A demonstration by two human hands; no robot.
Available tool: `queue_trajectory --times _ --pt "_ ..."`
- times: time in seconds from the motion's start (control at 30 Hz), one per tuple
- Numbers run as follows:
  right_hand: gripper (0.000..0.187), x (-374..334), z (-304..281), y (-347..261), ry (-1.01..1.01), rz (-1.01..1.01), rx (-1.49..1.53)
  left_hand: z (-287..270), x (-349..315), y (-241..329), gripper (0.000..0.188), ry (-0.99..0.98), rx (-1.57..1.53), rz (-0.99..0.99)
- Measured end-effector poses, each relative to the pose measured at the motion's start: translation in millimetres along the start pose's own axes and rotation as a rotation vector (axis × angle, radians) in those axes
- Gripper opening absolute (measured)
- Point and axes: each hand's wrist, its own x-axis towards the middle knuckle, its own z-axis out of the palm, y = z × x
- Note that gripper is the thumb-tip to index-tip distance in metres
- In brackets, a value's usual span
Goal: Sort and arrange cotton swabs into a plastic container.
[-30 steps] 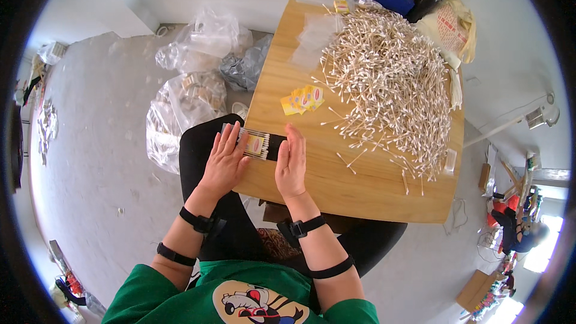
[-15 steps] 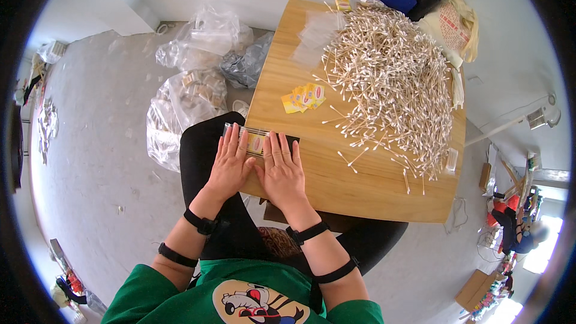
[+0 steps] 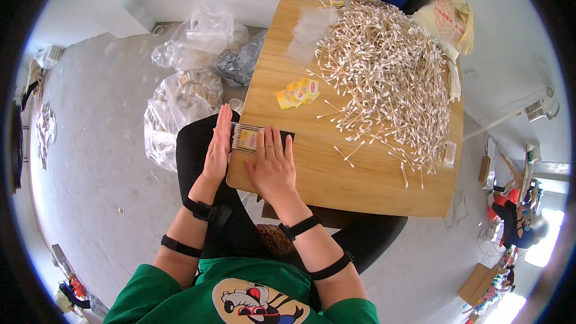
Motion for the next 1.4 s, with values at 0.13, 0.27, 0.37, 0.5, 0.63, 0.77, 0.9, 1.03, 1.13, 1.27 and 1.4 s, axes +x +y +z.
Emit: queue_trajectory --times 0.13,0.27,0.37,0.5,0.63,0.77,0.9,1.03,1.13,1.27,1.4 --pt "0.081 5 4 -8 -0.017 0.021 0.027 7 7 1 0.065 0.049 -0.326 -0.053" --pt "0.081 6 4 -12 0.010 -0.002 0.031 6 5 -1 0.068 0.008 -0.241 -0.021" --pt "0.081 7 3 -12 0.018 -0.016 0.059 3 5 0 0.069 0.009 -0.243 -0.014" --pt "0.081 7 5 -7 0.040 0.036 0.086 9 12 15 0.070 0.099 -0.242 -0.077" --pt "0.081 11 4 -7 -0.001 0.040 0.007 10 15 -2 0.070 0.007 -0.249 0.004" --pt "0.079 14 5 -13 -0.034 0.035 -0.034 4 11 -2 0.070 0.004 -0.156 0.050" --pt "0.078 10 5 -11 0.026 0.022 0.028 2 11 -3 0.064 0.012 -0.050 0.050" --pt "0.059 -8 -15 21 0.333 0.047 0.233 19 1 1 0.054 0.006 0.344 0.195" --pt "0.039 -40 -23 80 0.630 0.130 0.074 37 -4 14 0.045 0.040 0.748 0.336" --pt "0.029 -64 -51 162 0.542 0.287 0.106 100 -4 11 0.027 -0.207 0.696 0.485" --pt "0.020 -59 -54 188 0.517 0.222 0.127 162 12 -1 0.023 -0.223 0.826 0.494"
